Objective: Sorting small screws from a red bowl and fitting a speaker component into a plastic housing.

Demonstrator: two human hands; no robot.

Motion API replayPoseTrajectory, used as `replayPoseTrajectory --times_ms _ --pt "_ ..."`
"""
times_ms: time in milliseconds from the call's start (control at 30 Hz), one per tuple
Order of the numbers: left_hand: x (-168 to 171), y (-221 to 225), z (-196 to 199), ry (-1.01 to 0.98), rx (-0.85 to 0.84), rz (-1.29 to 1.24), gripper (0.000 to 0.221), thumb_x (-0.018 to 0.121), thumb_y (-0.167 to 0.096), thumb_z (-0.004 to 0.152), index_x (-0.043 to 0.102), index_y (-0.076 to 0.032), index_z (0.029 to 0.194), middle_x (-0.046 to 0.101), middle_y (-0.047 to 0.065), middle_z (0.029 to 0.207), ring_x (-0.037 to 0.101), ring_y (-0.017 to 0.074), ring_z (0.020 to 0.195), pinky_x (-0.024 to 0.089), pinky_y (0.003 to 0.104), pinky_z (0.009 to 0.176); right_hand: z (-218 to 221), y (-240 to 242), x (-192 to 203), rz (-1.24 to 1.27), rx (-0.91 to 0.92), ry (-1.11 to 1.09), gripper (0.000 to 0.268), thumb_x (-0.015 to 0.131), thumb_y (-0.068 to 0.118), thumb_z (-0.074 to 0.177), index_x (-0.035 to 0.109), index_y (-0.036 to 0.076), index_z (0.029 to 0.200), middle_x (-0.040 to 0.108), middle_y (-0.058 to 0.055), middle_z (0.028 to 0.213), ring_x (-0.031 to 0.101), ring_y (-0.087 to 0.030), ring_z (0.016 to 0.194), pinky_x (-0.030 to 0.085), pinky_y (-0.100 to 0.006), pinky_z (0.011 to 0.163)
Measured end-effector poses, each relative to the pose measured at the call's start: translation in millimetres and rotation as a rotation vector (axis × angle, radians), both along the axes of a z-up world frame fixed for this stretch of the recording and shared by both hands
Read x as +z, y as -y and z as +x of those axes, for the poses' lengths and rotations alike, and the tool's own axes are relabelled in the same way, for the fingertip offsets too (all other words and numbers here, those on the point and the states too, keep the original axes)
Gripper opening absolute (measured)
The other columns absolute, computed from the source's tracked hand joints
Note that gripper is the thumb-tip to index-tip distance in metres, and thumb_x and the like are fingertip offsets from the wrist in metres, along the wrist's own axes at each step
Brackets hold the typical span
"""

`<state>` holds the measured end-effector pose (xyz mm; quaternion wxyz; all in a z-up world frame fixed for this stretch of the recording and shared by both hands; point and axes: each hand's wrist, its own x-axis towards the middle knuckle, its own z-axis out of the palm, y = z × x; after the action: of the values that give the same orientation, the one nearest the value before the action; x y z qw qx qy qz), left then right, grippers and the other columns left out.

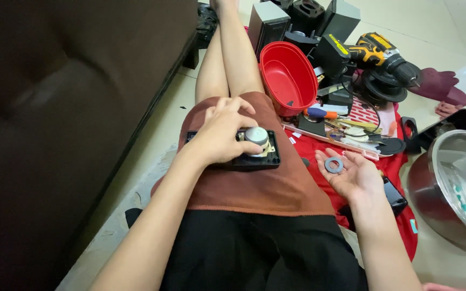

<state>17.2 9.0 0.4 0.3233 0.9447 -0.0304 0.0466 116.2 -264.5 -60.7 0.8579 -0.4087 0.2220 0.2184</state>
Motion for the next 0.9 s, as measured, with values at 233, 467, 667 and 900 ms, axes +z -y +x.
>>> replayPoseTrajectory --times_ms 233,467,667,900 --pt "-17 -2 12 -0.060 -0.020 0.126 0.039 0.079 -0.036 0.057 0.068 -0.023 0.092 0.043 0.001 0.111 0.029 0.0265 0.117 0.020 0.060 0.098 -2 -4 6 -0.013 -0.019 -0.018 0.043 0.038 0.015 0.089 0.036 -0.010 0.124 0.039 -0.024 0.127 0.045 -0.039 0.119 0.041 -0.049 0.095" --pt "-9 2 6 -0.075 0.003 0.063 0.040 0.079 -0.035 0.059 0.067 -0.022 0.095 0.043 0.001 0.111 0.030 0.0264 0.117 0.020 0.059 0.099 0 0 -1 -0.012 -0.011 -0.021 0.043 0.039 0.016 0.088 0.038 -0.008 0.124 0.040 -0.025 0.127 0.045 -0.039 0.120 0.041 -0.049 0.095" --pt "-14 3 10 -0.060 0.002 0.102 0.044 0.081 -0.035 0.056 0.067 -0.024 0.097 0.042 0.001 0.110 0.030 0.0253 0.116 0.020 0.059 0.099 -1 -1 1 -0.002 -0.015 -0.015 0.043 0.039 0.015 0.088 0.038 -0.009 0.123 0.040 -0.024 0.126 0.045 -0.039 0.119 0.041 -0.049 0.095" --pt "-15 4 10 -0.063 0.011 0.090 0.049 0.082 -0.038 0.053 0.067 -0.023 0.097 0.042 0.001 0.111 0.030 0.0254 0.116 0.020 0.058 0.100 0 0 -1 0.004 -0.009 -0.018 0.043 0.039 0.016 0.088 0.038 -0.009 0.123 0.040 -0.024 0.126 0.045 -0.039 0.119 0.040 -0.050 0.096"
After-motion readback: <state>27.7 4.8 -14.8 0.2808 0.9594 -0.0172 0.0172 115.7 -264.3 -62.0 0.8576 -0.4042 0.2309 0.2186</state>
